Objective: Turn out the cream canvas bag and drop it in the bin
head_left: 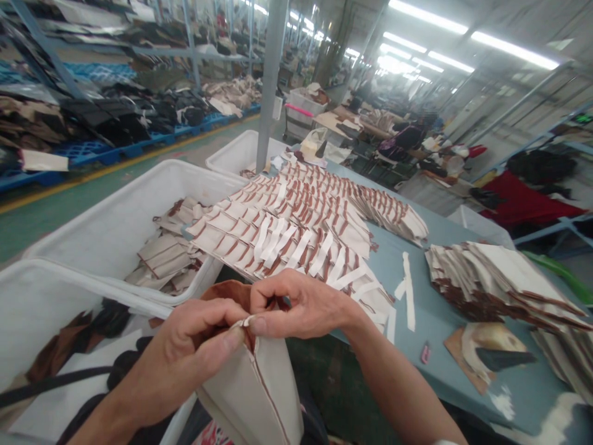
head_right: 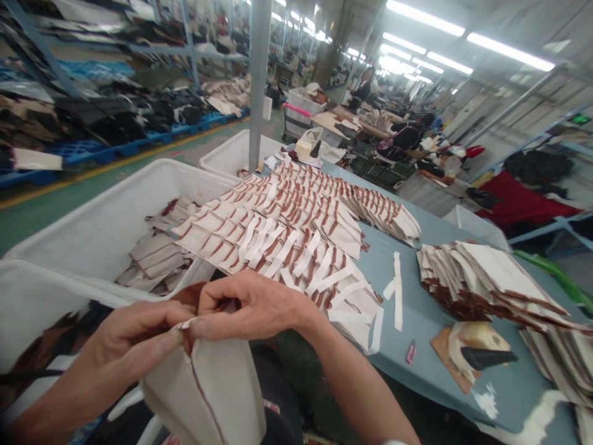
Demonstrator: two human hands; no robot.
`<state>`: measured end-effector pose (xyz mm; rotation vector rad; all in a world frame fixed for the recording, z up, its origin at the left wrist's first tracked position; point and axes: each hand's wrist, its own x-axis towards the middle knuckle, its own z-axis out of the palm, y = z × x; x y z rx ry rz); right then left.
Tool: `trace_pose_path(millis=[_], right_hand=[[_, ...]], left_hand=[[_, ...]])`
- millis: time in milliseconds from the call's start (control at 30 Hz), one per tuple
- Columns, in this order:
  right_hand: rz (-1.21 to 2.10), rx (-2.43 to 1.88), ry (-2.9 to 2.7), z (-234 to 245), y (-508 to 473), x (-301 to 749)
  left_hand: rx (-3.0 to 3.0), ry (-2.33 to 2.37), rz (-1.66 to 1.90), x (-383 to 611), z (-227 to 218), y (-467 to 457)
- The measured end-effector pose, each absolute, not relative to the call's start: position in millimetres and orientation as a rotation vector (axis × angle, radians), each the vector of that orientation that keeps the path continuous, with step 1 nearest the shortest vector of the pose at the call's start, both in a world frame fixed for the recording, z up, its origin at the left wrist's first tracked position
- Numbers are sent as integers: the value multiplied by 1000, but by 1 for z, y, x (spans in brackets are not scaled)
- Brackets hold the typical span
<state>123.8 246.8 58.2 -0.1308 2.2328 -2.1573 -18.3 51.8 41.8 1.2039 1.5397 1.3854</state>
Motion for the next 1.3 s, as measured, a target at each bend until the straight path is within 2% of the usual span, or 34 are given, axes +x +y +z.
trace_pose_path(millis=[200,367,567,733,967,1033,1300], right_hand=[[-2084,-71,2320,63,242,126],[-1760,91,2705,78,232,129],[-1541,143,2896,85,221,133],[-1554,173,2930,83,214,130],[-1696,201,2753,80,212,125],[-1684,225,2756,82,212,123],[-1554,218,2838,86,209,122]], left_hand=[[1301,1550,1337,-23,38,49],[1476,1637,1305,-25,39,47],[1463,1697,1314,-16,57,43],[1223,1742,1323,-12,66,40],[911,1301,1213,-39,31,34],[870,1313,1204,-42,31,36],[1337,1628,1072,-50,54,43]])
